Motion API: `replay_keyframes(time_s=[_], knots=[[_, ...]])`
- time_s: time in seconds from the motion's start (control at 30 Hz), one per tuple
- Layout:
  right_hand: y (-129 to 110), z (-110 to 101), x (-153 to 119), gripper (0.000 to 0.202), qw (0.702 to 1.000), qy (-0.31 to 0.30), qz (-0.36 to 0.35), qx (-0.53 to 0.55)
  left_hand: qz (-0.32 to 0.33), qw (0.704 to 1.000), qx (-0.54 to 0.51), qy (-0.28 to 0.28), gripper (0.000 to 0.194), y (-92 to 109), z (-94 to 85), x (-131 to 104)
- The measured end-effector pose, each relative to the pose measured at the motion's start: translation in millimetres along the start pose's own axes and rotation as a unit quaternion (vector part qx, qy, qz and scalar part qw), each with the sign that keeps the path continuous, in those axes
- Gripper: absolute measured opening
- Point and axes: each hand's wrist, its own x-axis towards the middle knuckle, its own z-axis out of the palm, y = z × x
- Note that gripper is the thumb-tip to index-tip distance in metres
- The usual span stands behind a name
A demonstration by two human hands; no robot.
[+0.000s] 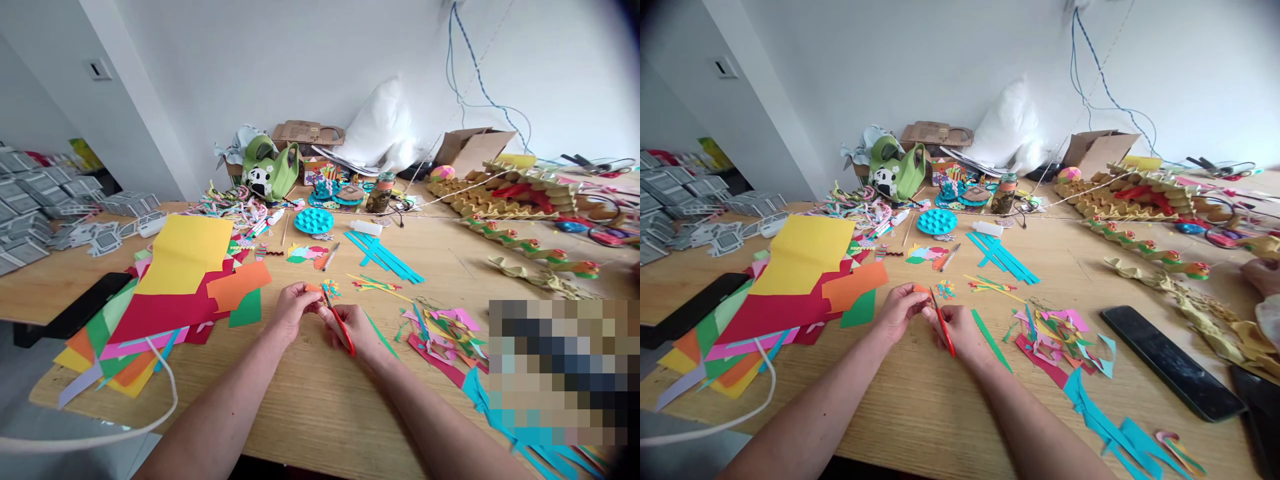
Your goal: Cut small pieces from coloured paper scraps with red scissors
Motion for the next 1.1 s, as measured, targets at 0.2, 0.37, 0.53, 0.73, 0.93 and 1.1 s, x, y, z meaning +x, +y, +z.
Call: replay_keyframes(time_s=[0.2, 0.37, 0.53, 0.73, 0.93, 1.1], knots=[[-0.3, -1.5, 0.0, 0.056, 1.0, -0.003, -0.013, -0.022, -0.002, 1.0, 0.023, -0.003, 0.014, 1.7, -1.4, 0.1], [-0.5, -1.6, 1.0, 0.056, 1.0, -0.006, -0.004, -0.005, 0.0, 0.999, 0.035, -0.006, 0.013, 2.0, -1.2, -0.3], [-0.2, -1.7, 1.1, 0.056, 1.0, -0.012, 0.003, 0.006, -0.009, 1.0, 0.023, -0.013, 0.013, 2.4, 0.5, -1.5], [-1.6, -4.3, 0.6, 0.057, 1.0, -0.027, -0.001, 0.003, -0.01, 0.999, 0.023, -0.023, 0.013, 3.2, 1.3, -2.7], [-3.2, -4.9, 0.1, 0.056, 0.999, -0.031, -0.006, 0.002, -0.006, 0.999, 0.03, -0.027, 0.012, 2.2, -0.1, -1.9], [-3.5, -5.9, -0.3, 0.057, 0.999, -0.036, -0.005, 0.006, -0.006, 0.999, 0.027, -0.03, 0.013, 2.2, 0.0, -2.1]])
